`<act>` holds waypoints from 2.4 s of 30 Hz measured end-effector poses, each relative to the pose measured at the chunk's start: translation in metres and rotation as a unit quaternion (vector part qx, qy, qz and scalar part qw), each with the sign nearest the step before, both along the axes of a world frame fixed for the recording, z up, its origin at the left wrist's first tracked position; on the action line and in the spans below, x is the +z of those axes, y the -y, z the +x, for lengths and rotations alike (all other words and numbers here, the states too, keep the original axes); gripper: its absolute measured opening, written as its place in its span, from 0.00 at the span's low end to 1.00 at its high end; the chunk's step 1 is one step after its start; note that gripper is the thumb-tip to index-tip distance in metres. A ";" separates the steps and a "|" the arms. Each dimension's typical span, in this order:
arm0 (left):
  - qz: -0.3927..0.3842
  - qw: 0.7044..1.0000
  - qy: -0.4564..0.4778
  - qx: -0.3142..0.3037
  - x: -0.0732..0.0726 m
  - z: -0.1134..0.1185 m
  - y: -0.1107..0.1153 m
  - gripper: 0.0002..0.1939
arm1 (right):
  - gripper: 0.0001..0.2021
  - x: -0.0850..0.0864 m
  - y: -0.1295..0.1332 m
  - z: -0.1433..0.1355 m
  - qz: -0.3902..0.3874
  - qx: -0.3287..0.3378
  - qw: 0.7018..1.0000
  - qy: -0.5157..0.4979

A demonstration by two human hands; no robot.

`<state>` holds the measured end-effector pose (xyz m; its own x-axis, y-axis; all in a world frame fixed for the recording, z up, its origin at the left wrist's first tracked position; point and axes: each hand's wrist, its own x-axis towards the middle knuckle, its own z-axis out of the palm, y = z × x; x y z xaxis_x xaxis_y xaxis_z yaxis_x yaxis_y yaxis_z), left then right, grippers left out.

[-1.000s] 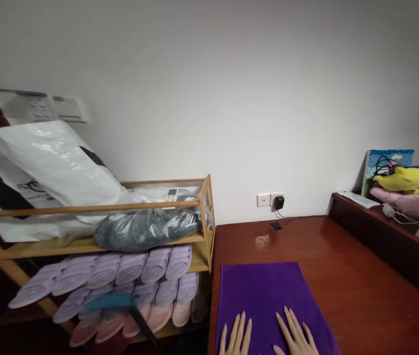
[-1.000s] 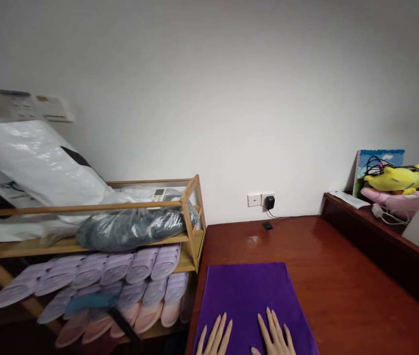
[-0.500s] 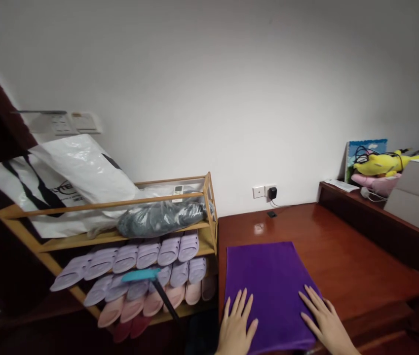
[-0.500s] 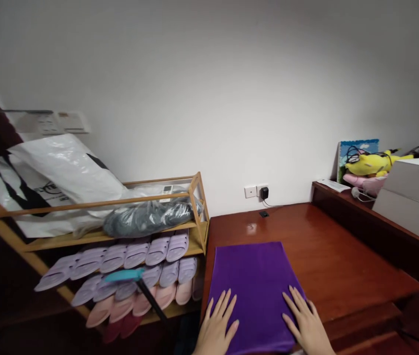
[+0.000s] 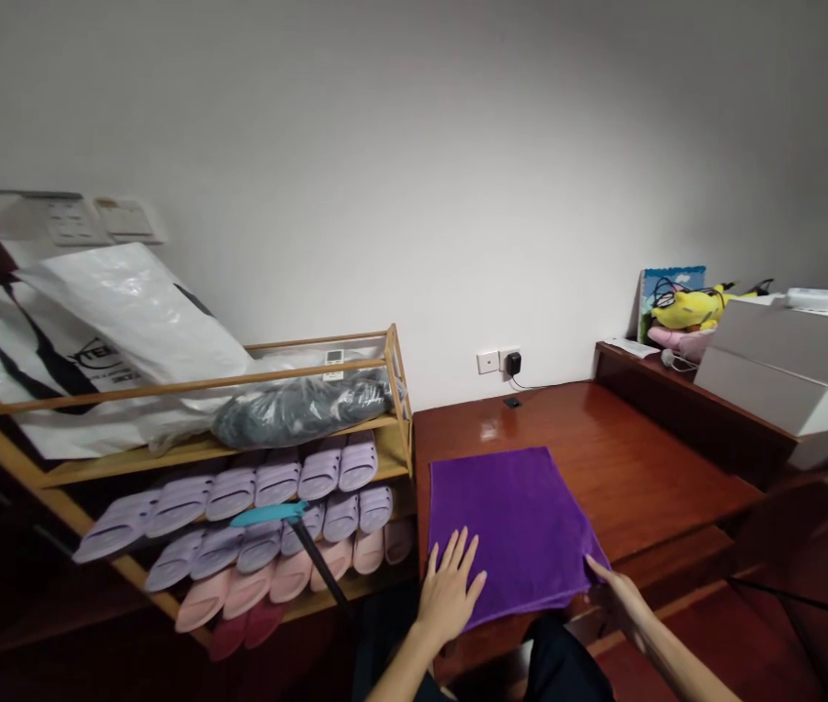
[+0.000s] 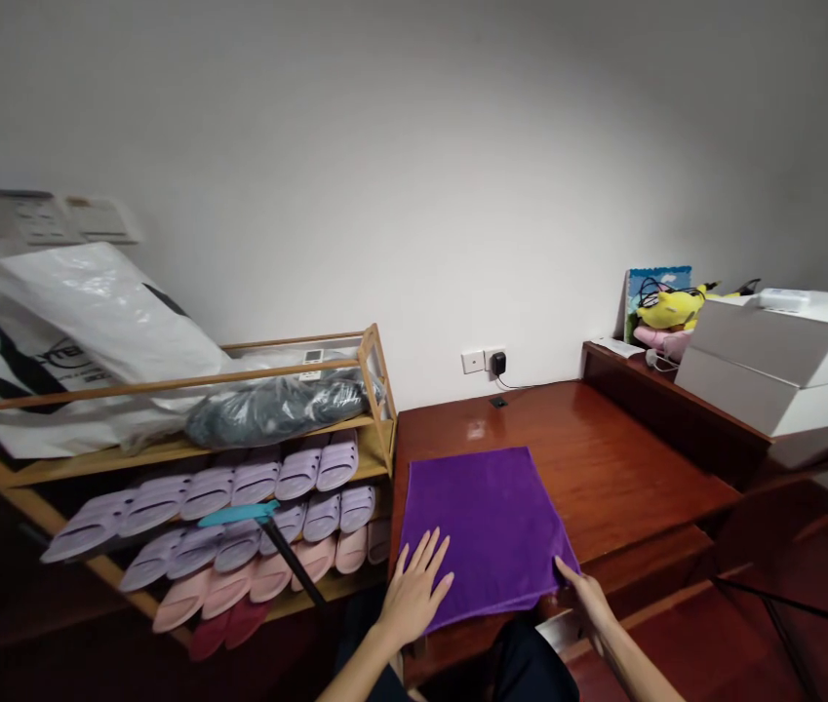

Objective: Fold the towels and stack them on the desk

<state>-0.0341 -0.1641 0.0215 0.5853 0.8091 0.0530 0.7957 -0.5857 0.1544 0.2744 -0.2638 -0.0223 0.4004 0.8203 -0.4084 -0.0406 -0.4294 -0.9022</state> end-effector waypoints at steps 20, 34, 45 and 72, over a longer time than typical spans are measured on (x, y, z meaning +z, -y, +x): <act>0.031 0.999 -0.001 -0.006 -0.009 -0.004 -0.008 0.28 | 0.19 -0.005 -0.007 -0.040 -0.006 0.015 1.000 0.001; 0.064 0.998 -0.004 0.000 -0.019 0.003 -0.019 0.28 | 0.15 0.038 -0.028 -0.049 0.071 -0.109 0.973 -0.189; 0.065 0.998 -0.006 -0.003 -0.014 0.000 -0.017 0.28 | 0.13 0.031 -0.016 0.002 0.005 -0.196 0.981 -0.016; 0.058 0.996 -0.005 0.070 -0.016 0.025 -0.109 0.28 | 0.18 0.060 -0.003 0.035 0.060 0.330 0.713 0.615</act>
